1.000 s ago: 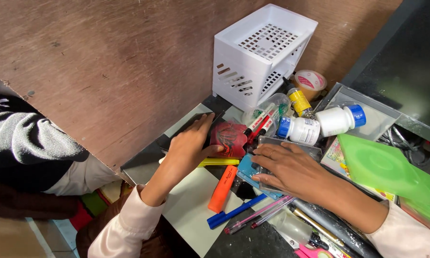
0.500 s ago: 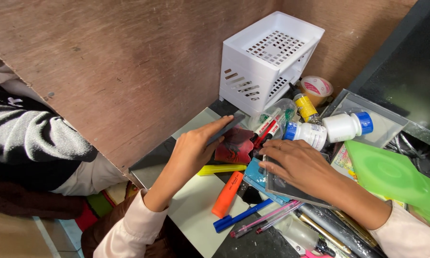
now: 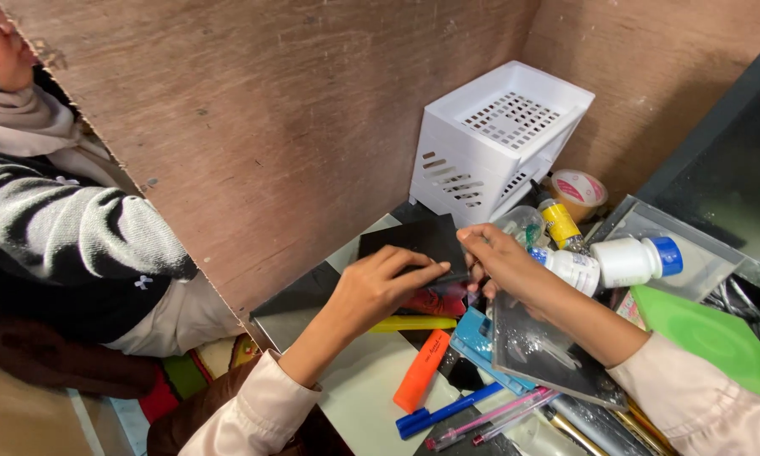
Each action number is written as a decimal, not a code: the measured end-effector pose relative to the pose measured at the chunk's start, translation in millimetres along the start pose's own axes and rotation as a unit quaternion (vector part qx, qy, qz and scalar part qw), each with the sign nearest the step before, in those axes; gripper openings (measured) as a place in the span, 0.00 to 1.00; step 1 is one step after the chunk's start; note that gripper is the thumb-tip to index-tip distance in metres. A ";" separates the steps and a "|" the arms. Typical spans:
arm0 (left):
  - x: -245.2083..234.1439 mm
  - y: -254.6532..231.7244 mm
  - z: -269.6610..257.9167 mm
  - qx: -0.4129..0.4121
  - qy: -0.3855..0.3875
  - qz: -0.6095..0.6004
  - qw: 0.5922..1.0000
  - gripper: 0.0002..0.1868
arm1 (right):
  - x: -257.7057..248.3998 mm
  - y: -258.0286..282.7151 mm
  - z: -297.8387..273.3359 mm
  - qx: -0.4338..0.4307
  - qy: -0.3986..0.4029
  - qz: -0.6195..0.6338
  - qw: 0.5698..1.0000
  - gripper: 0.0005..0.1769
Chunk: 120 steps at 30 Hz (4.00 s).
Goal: The person clears a cluttered desk by moving several items aside, then sprays a white plastic basket with a cleaning solution and wipes it thoroughly with a cloth. The person handles a small black case, a pink notebook, a green folder, a red pouch, and a spray bottle before cleaning the basket.
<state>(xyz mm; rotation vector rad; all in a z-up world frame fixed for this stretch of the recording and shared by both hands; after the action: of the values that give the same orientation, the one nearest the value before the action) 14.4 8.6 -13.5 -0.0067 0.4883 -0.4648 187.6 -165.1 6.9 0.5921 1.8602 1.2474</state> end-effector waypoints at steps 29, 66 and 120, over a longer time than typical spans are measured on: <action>-9.0 13.5 -47.0 -0.300 0.122 0.196 0.926 0.35 | -27.5 3.7 -27.0 0.018 -0.021 0.032 0.999 0.40; 126.7 -144.2 113.0 0.164 0.101 -0.049 0.980 0.29 | -269.6 -86.3 -160.3 0.024 -0.293 0.014 0.956 0.24; -23.1 -5.7 -23.9 -0.257 0.212 0.210 0.919 0.29 | -2.4 43.3 -77.2 -0.400 -0.013 -0.466 0.789 0.27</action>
<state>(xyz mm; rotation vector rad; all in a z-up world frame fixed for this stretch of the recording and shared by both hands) -17.0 15.9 -23.6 -0.3081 1.0051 0.1028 123.3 -190.9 62.2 -0.7075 1.1065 1.1223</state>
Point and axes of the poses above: each hand's wrist, its own z-axis towards the middle knuckle, its own x-axis out of the palm, y = z × x, the point moved 1 cm from there along z, towards the middle knuckle, and after that the axes turned 8 degrees about -y, right-handed, at the moved point
